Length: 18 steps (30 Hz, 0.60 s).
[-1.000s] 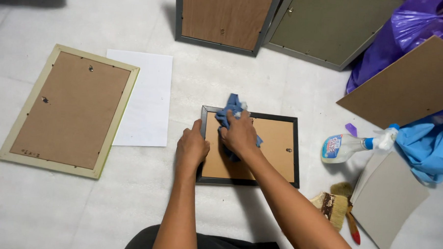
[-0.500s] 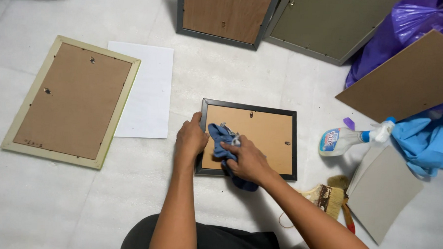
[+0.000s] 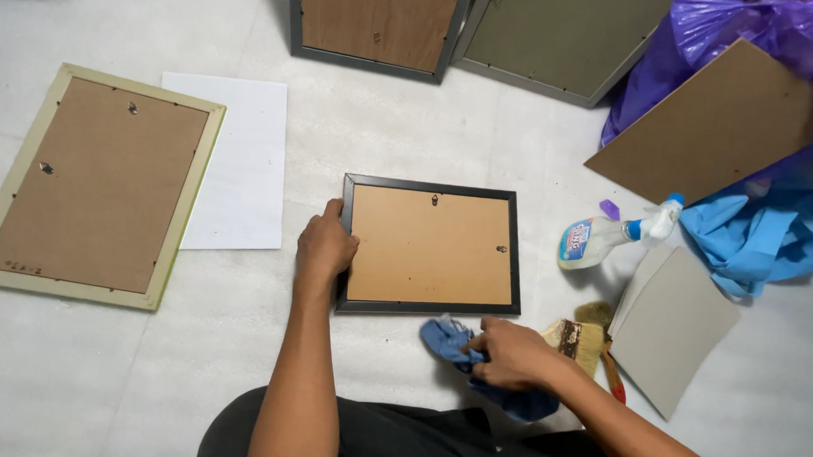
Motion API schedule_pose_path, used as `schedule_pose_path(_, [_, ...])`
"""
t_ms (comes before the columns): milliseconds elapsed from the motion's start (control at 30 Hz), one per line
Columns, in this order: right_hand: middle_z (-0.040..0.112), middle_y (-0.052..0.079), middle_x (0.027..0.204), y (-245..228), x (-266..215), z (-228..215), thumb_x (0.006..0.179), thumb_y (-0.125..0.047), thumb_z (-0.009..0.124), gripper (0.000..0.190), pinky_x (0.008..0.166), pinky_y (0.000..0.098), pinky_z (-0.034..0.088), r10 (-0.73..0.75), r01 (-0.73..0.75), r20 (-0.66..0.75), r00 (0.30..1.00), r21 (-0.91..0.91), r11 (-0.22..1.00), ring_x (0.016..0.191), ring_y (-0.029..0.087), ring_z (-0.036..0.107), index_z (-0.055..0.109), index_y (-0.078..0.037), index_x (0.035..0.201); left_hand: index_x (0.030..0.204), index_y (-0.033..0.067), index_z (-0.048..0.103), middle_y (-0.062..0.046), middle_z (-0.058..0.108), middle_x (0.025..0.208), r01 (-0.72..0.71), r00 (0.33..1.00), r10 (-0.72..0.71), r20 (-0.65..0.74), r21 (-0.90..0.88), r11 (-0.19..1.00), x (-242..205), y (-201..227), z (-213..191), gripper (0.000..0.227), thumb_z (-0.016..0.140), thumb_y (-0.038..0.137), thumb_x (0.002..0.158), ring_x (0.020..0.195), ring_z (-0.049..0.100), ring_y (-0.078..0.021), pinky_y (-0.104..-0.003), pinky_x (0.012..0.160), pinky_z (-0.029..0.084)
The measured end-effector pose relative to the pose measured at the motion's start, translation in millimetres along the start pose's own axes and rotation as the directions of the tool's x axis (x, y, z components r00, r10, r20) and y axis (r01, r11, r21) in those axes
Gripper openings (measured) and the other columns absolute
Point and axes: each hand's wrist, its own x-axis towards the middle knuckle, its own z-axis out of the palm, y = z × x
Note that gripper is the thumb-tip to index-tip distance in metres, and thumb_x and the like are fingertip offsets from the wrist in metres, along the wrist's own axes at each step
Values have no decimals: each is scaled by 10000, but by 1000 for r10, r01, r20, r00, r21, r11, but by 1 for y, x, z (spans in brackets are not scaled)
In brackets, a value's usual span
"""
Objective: Cleaning and assembling picture frames using a cloth and brush
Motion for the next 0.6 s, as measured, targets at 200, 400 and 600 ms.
schedule_pose_path(200, [622,171,1413,111,44,32,808,-419,623,555,1075,579,374,548,-553,-128,827,-5,833,1400,479,445,750,-117,1257,1466,56,465,-328,632,1169,41,999,-42,-18,-39,998,-12,10,-6,605,687,143,910,1166,647,-486,-553,979,518])
schedule_pose_path(400, [611,181,1326,109,36,-8,872,-361,653,409,1027,499,473,517,-473,-380,767,212,856,1293,409,533,791,-137,1186,1466,67,466,-310,667,1154,49,998,-47,-39,47,998,4,-3,6,635,714,184,893,1132,674,-465,-555,940,540])
schedule_pose_path(600, [677,199,1176,69,68,36,830,-240,587,444,860,491,489,320,-326,-153,935,-17,945,1181,405,616,668,-89,1240,1493,64,435,-303,658,1217,64,998,-64,-6,94,994,1,3,-2,655,693,222,912,1175,647,-479,-598,970,506])
